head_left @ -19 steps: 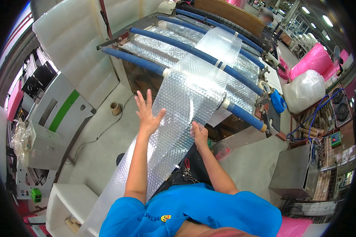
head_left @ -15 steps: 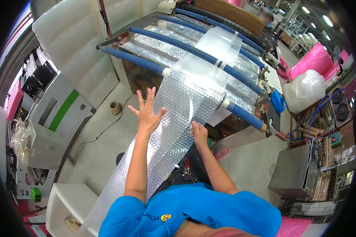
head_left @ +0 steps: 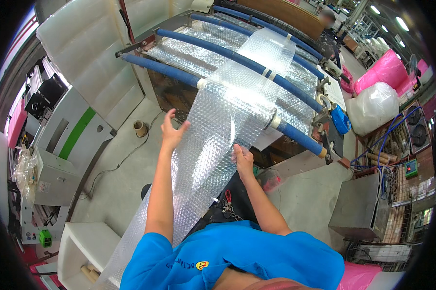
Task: The person stands in a factory setting and handles a sheet of bubble wrap that is being fed through a machine. They use both hands to guide and smooth the material as it moves along the rollers.
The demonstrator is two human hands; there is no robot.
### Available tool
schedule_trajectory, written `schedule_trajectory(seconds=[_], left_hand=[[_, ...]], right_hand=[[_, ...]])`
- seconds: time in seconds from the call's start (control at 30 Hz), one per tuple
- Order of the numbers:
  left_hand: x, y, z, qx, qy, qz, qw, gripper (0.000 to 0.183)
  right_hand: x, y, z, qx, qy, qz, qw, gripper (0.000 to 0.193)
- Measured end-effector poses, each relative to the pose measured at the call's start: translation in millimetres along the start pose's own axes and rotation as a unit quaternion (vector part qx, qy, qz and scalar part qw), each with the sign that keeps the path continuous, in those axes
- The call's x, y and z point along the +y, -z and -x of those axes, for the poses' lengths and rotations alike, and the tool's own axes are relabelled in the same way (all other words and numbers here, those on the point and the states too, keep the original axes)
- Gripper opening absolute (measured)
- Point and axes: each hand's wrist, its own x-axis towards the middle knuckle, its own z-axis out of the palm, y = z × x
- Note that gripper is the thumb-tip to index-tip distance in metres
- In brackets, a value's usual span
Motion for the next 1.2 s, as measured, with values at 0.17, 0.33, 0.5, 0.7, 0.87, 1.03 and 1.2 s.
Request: schedule_trajectory(seconds=[0.17,0.33,0.5,0.7,0.87,1.03,1.2], left_hand=[[-8.8,6.0,10.2,-0.294,0.268,0.053,0.916,0.043],[-29.5,-0.4,15.3,-0.289,0.258,0.057,0.92,0.033],[-25.5,-7.1,25.6,-0.262,0.215,-0.072,0.938,0.04],[-1.7,-12.1,38.9,-0.2,0.162,-0.223,0.94,0.041],[-19.8,-17.0,57.0,-0.174,0.152,-0.207,0.951,0.039],[-4.8,-35.2,25.8,-0.157,0.126,-0.156,0.967,0.042],[-11.5,-62.9,-27.6,-0.169,0.123,-0.06,0.976,0.044]], right_hand=[[8.2,2.9,-3.4,0.025,0.027,0.006,0.999,0.029],[14.4,2.4,-3.7,0.033,0.043,-0.001,0.999,0.028],[10.4,-0.4,-4.3,0.065,0.056,0.021,0.996,0.027],[21.1,6.3,-10.2,0.056,0.062,0.018,0.996,0.029],[34.4,8.1,-3.1,0.081,0.063,0.092,0.99,0.031],[12.3,17.5,-38.6,0.107,0.099,0.048,0.988,0.033],[-38.2,6.6,-55.1,0.112,0.089,-0.071,0.987,0.029]])
